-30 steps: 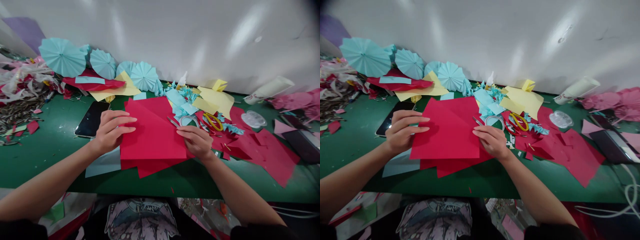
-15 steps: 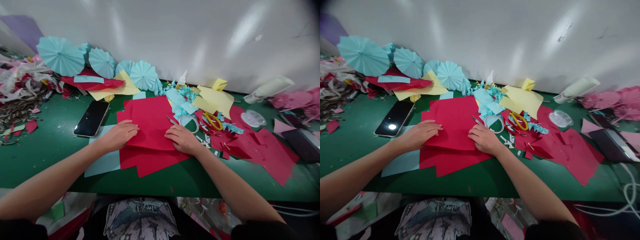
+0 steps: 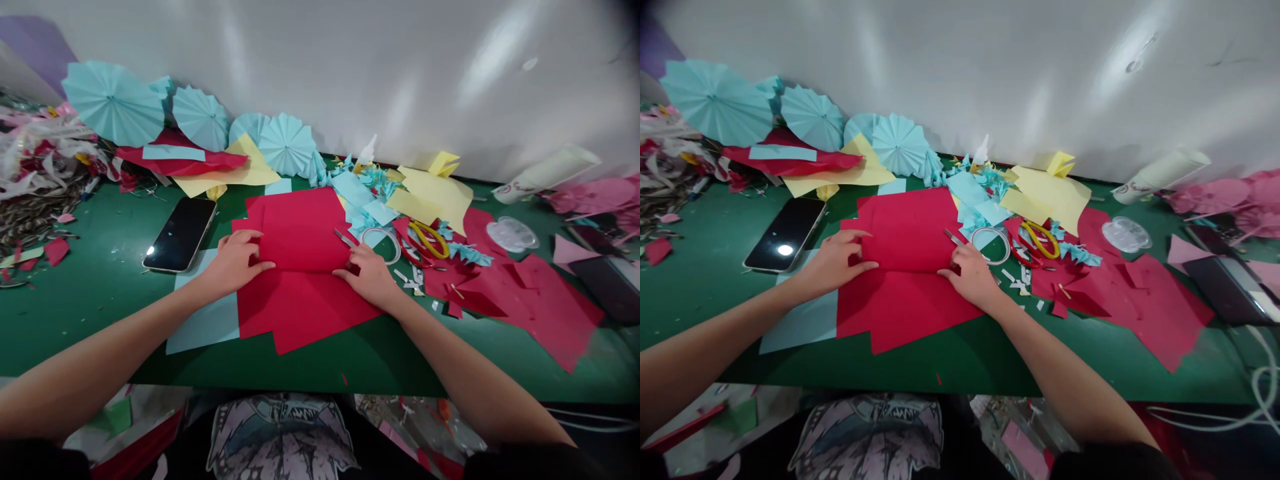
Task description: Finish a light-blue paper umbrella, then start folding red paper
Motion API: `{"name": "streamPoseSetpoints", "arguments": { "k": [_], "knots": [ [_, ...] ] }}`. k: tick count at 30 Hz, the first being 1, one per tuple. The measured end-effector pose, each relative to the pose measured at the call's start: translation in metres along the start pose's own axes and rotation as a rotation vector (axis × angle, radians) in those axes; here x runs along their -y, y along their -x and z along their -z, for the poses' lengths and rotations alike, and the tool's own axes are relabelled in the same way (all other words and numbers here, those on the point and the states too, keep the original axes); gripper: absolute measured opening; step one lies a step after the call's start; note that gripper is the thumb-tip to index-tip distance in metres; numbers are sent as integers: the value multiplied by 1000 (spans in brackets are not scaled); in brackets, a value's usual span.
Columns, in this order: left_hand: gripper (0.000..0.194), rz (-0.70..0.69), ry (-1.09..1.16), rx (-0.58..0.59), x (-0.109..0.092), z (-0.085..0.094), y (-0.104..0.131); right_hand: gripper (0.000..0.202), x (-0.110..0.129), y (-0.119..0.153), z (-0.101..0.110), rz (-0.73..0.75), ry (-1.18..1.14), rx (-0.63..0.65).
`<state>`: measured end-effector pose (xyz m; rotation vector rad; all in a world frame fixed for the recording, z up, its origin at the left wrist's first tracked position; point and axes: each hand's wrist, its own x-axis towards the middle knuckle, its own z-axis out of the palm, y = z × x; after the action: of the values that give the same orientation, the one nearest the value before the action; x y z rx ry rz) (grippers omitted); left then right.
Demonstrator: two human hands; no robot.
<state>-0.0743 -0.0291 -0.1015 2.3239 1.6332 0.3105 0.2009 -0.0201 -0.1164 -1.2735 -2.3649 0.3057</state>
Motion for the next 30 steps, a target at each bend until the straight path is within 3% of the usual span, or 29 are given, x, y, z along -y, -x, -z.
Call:
{"name": "streamPoseSetpoints", "arguments": {
  "k": [8, 17, 30],
  "knots": [
    [36, 45, -67, -85, 0, -11, 2, 23, 2, 1, -7, -86, 82, 1],
    [36, 88, -135, -103, -6, -14, 3, 25, 7, 0, -11, -157, 134, -7],
    [32, 92, -184, -109, -15, -11, 7, 25, 13, 0, -14, -76, 405, 33]
  ]
}}
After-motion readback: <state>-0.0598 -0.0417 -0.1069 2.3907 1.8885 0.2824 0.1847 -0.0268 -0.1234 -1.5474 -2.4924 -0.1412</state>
